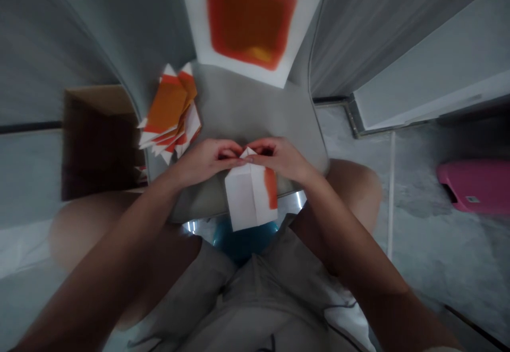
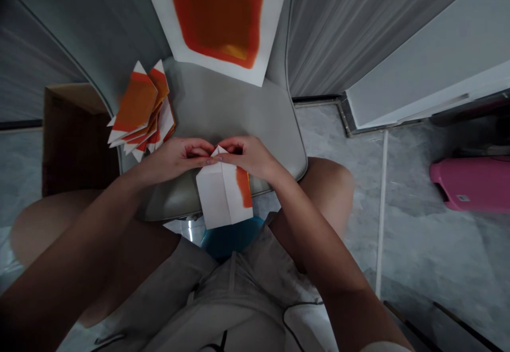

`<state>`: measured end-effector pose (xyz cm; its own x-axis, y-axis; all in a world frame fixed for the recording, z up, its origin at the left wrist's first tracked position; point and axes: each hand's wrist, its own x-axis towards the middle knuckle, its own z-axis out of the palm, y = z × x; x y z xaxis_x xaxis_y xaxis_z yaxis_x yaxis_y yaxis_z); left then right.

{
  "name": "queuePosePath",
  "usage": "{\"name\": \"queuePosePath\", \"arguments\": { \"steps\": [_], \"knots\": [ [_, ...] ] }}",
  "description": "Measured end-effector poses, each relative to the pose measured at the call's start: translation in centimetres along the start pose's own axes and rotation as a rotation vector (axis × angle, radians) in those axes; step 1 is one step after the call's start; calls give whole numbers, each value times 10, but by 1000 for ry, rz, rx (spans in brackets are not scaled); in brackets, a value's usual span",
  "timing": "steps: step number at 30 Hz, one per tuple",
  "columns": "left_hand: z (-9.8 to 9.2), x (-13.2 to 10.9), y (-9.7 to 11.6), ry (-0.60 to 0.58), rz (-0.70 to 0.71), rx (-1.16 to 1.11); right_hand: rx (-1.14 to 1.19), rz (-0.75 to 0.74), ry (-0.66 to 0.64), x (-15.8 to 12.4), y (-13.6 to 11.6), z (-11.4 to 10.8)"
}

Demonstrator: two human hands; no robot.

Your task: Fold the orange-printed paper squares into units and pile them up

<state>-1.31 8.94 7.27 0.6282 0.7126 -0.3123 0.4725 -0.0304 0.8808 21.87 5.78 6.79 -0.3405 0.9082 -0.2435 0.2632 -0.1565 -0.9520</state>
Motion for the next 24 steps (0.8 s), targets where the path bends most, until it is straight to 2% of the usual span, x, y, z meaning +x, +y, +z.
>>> {"name": "queuePosePath", "arguments": {
  "steps": [7, 10, 15, 24],
  "knots": [
    [-4, 0, -3, -4, 59, 120, 40, 5, 84, 0, -1, 1],
    [-6, -1, -1, -8, 64, 129, 30, 0, 76, 2, 0, 0],
    [-7, -4, 1, -36, 35, 83, 30, 6, 88, 5, 6, 1],
    [-10, 0, -10, -68, -14, 80, -22, 4, 83, 8, 5, 3]
  ]
}}
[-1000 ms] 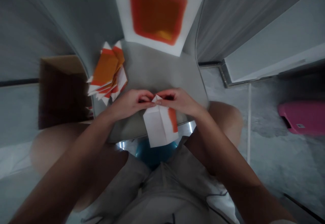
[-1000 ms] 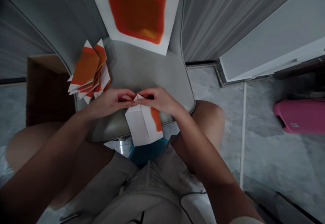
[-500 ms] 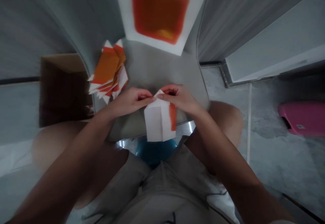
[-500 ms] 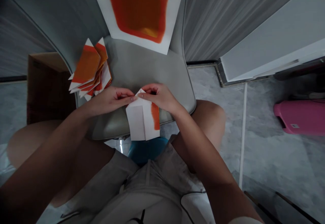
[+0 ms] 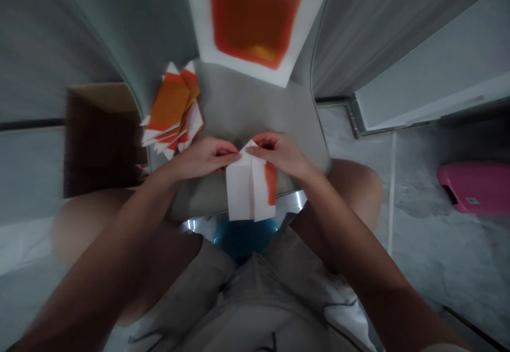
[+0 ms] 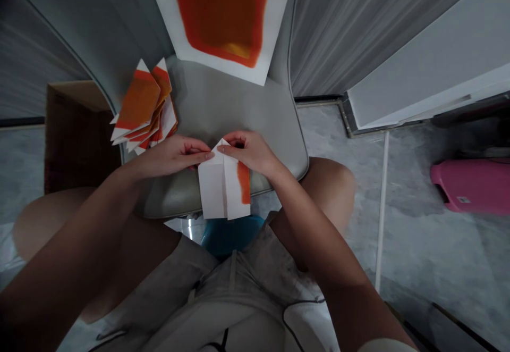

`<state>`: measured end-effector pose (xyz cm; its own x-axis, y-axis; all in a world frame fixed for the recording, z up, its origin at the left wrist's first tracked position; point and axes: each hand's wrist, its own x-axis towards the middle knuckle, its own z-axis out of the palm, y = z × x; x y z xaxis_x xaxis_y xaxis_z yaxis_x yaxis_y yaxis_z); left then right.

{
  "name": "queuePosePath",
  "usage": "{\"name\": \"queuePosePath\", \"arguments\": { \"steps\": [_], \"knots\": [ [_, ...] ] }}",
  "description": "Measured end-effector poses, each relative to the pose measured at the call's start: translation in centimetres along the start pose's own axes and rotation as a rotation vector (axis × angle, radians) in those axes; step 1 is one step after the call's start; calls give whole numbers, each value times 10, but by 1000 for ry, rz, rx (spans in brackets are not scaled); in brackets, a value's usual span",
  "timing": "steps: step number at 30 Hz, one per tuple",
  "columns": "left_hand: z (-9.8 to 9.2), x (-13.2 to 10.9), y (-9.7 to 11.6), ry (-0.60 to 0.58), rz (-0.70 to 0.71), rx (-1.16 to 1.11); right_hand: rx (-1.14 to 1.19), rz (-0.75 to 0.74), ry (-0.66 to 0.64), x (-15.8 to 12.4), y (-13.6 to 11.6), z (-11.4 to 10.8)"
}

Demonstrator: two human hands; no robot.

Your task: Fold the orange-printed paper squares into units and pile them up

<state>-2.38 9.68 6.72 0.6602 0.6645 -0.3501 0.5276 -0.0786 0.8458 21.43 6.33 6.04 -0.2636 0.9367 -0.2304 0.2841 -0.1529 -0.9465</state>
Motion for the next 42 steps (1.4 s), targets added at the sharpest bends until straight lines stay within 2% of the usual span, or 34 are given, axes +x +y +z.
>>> {"name": "queuePosePath", "arguments": {
  "steps": [21, 30, 38, 42],
  "knots": [
    [-4, 0, 2, -9, -26, -1, 114, 6, -21, 3, 5, -1],
    [2, 2, 2, 192, 74, -47, 153, -22, 18, 4, 13, 3],
    [7, 6, 0, 250, 133, -89, 96, -66, -1, 5, 11, 9],
    [7, 6, 1, 239, 136, -79, 70, -64, 14, 6, 13, 11]
  ]
}}
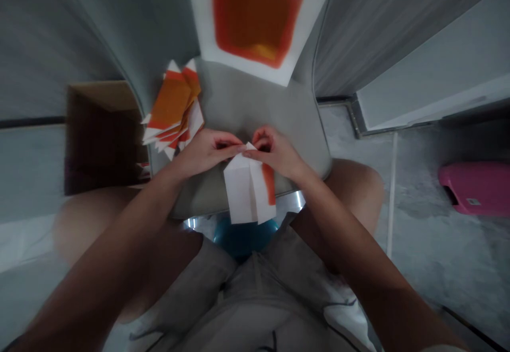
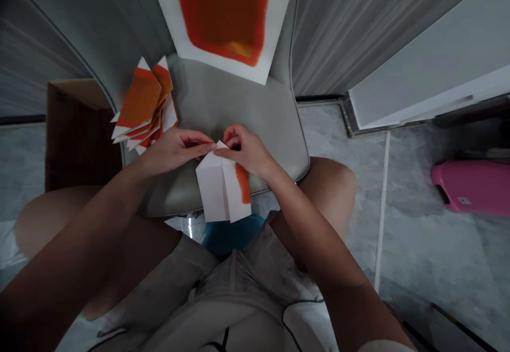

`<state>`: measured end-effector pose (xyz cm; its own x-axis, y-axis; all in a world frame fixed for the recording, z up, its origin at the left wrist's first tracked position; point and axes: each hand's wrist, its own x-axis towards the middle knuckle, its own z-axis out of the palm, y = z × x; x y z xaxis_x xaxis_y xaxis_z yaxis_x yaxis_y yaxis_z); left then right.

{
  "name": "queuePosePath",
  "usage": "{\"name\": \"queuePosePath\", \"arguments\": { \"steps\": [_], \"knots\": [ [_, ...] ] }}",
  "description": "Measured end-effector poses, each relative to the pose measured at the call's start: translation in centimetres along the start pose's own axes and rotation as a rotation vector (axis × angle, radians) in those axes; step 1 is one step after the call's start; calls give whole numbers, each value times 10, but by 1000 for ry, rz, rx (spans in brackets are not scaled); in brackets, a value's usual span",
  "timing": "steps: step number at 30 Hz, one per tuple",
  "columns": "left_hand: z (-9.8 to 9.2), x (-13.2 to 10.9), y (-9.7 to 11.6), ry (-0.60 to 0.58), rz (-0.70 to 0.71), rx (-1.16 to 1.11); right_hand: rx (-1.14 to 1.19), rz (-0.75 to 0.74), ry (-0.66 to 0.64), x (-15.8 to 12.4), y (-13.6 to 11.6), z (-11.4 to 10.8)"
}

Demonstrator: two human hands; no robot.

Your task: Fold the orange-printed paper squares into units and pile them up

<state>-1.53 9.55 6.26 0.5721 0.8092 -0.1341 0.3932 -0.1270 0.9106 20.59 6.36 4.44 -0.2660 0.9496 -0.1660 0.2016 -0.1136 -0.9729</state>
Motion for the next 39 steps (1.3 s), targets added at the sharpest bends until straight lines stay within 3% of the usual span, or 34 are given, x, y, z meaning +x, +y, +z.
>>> {"name": "queuePosePath", "arguments": {
  "steps": [21, 32, 39],
  "knots": [
    [5, 2, -2, 2, -28, -37, -140, -58, -52, -2, 1, 2],
    [1, 0, 1, 139, -11, 26, -43, -7, -71, -9, -16, -7],
    [3, 1, 2, 137, -17, 13, -12, 12, -54, -10, -16, -9]
  ]
}}
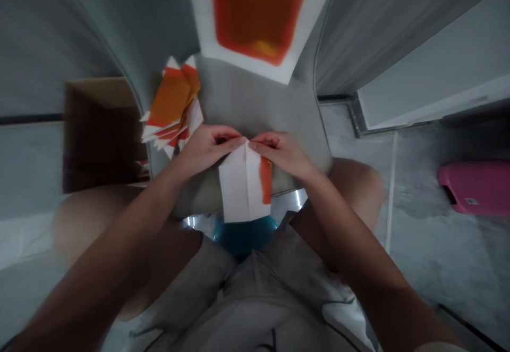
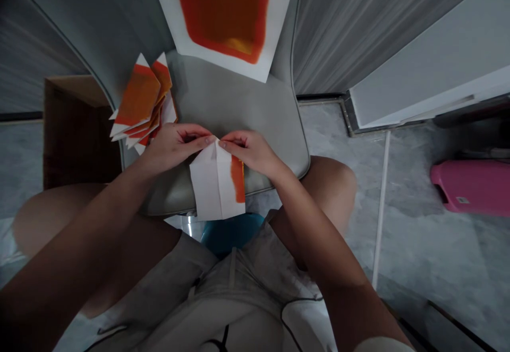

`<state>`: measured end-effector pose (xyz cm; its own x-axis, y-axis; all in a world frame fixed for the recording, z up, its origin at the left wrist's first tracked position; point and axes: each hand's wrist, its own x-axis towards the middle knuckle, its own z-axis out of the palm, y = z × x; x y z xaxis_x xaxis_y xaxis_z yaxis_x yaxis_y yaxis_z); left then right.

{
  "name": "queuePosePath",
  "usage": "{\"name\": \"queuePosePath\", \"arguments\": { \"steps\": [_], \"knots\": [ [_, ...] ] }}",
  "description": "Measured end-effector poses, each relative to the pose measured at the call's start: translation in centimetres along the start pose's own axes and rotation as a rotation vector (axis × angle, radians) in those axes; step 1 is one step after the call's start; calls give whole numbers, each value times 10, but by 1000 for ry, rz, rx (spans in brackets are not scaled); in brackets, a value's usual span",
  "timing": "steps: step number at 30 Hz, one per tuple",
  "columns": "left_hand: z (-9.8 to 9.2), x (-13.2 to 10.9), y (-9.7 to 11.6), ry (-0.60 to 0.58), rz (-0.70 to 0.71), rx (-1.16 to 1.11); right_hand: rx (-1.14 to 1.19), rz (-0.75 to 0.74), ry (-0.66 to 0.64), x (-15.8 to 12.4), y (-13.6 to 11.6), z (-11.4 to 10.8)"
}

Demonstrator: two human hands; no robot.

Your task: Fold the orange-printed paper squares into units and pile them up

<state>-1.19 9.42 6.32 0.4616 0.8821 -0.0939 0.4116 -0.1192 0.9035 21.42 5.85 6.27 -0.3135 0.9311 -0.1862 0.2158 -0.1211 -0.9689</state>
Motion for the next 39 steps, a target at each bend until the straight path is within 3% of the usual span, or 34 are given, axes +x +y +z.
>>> {"name": "queuePosePath", "arguments": {
  "steps": [6, 17, 28, 35, 39],
  "knots": [
    [4, 0, -2, 13, 6, -34, -5, 27, -10, 1, 1, 1],
    [16, 1, -5, 167, 16, 8, -45, 24, 53, 4, 1, 3],
    [20, -2, 7, 290, 39, 55, 48, 56, 56, 2, 5, 9],
    [17, -1, 8, 262, 26, 58, 82, 80, 14, 2, 2, 5],
    [2, -3, 9, 89, 12, 57, 118, 71, 37, 1, 2, 4]
  ]
}}
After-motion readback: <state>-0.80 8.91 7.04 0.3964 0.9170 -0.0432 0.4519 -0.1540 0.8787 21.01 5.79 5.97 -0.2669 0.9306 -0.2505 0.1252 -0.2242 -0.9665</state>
